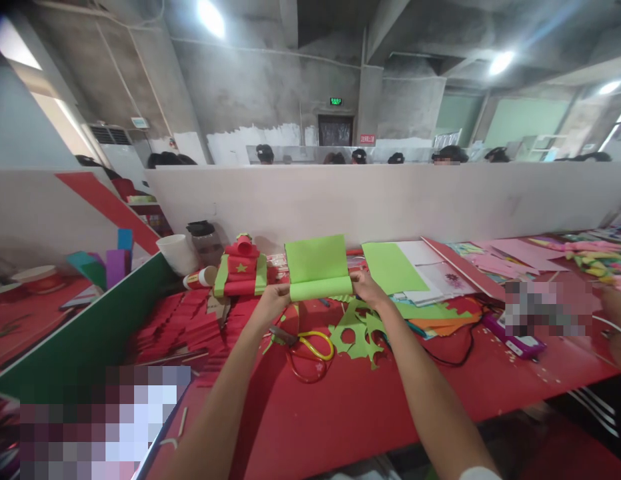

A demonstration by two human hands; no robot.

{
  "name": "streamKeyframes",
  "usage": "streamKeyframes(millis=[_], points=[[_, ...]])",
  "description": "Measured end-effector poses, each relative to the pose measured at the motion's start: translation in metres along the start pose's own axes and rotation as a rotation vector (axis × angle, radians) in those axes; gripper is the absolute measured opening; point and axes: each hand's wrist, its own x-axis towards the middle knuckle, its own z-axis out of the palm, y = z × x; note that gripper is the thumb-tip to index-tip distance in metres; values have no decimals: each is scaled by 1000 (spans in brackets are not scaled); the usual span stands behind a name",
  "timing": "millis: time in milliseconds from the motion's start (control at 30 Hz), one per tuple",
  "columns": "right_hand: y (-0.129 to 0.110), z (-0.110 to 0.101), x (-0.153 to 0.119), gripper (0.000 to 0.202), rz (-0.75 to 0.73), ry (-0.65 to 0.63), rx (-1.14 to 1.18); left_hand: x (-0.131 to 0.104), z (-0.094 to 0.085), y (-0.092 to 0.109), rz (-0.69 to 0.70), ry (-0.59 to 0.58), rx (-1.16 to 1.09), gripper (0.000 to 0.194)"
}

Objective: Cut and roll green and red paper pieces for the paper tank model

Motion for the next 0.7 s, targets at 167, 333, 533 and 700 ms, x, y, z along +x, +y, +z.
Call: streamKeyframes(millis=[167, 333, 533, 700], points=[[7, -2, 4, 26, 2, 34, -24, -3, 6, 0, 8, 64, -90, 23], [11, -5, 6, 26, -9, 52, -47, -6, 10, 7, 56, 101, -66, 32], [2, -4, 2, 26, -67, 32, -38, -8, 10, 12, 100, 119, -44, 34], [-2, -1, 0, 29, -101, 18, -9, -7, 10, 14, 137, 126, -45, 24]])
